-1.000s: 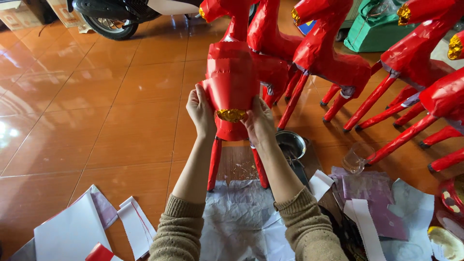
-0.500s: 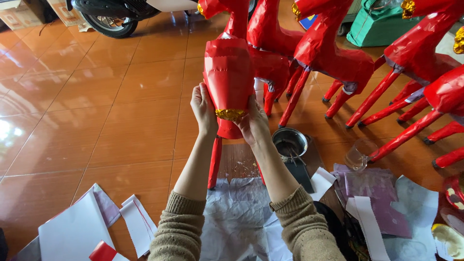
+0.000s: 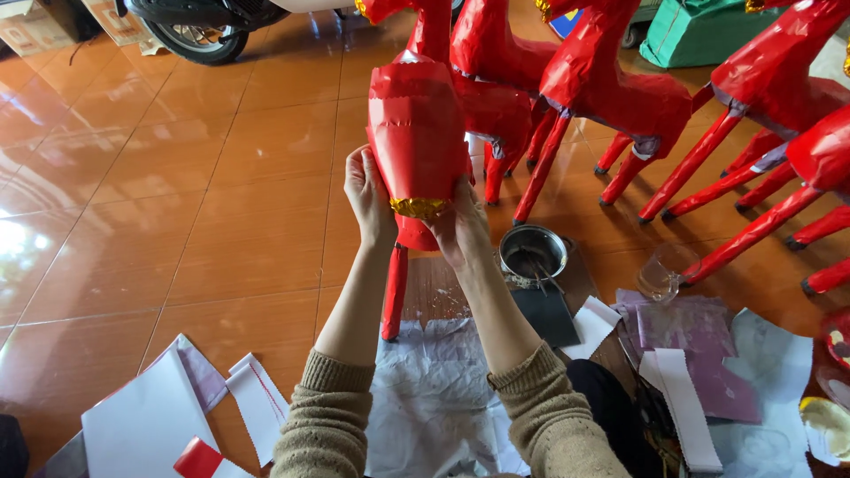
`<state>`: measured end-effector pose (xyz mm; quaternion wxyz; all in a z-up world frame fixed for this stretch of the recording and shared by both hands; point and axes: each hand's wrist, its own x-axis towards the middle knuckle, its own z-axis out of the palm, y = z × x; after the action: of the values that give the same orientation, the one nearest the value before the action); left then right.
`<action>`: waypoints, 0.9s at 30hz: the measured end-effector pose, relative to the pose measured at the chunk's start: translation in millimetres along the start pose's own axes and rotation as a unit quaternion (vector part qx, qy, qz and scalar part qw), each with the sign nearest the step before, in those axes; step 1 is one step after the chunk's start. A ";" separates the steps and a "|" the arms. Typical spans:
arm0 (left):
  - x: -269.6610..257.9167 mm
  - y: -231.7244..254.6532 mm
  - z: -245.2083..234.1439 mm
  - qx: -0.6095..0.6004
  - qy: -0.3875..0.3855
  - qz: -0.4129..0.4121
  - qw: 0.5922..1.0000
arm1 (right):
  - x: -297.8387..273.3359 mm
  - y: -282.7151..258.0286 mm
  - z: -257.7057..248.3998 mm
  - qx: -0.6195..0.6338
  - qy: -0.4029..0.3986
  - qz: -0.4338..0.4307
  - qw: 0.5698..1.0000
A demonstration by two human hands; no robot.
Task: Applying red paper strips to a reindeer-shaped decorative frame using adhesive
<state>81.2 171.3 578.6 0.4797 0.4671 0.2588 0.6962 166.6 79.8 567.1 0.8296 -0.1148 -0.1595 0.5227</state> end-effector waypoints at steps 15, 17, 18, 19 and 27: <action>-7.1 -2.1 4.0 -0.074 -0.061 -0.074 0.993 | 11.1 22.6 22.4 0.153 0.124 0.090 0.976; -11.1 7.3 3.6 -0.061 -0.089 -0.091 0.990 | 12.5 23.1 19.9 0.154 0.105 0.085 0.979; -3.2 -5.3 -1.4 -0.061 -0.089 -0.092 0.990 | 14.5 23.9 17.4 0.154 0.106 0.085 0.979; 4.0 -17.8 -7.2 -0.042 -0.109 -0.091 0.989 | 15.7 25.3 14.9 0.155 0.092 0.082 0.980; 12.9 -48.1 -20.0 0.015 -0.200 -0.071 0.977 | 29.0 39.5 -22.5 0.152 0.026 0.069 0.986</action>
<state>82.4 204.4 536.3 0.5631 0.5846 0.2004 0.5486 154.2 122.4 536.4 0.8033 -0.0121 -0.0484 0.5935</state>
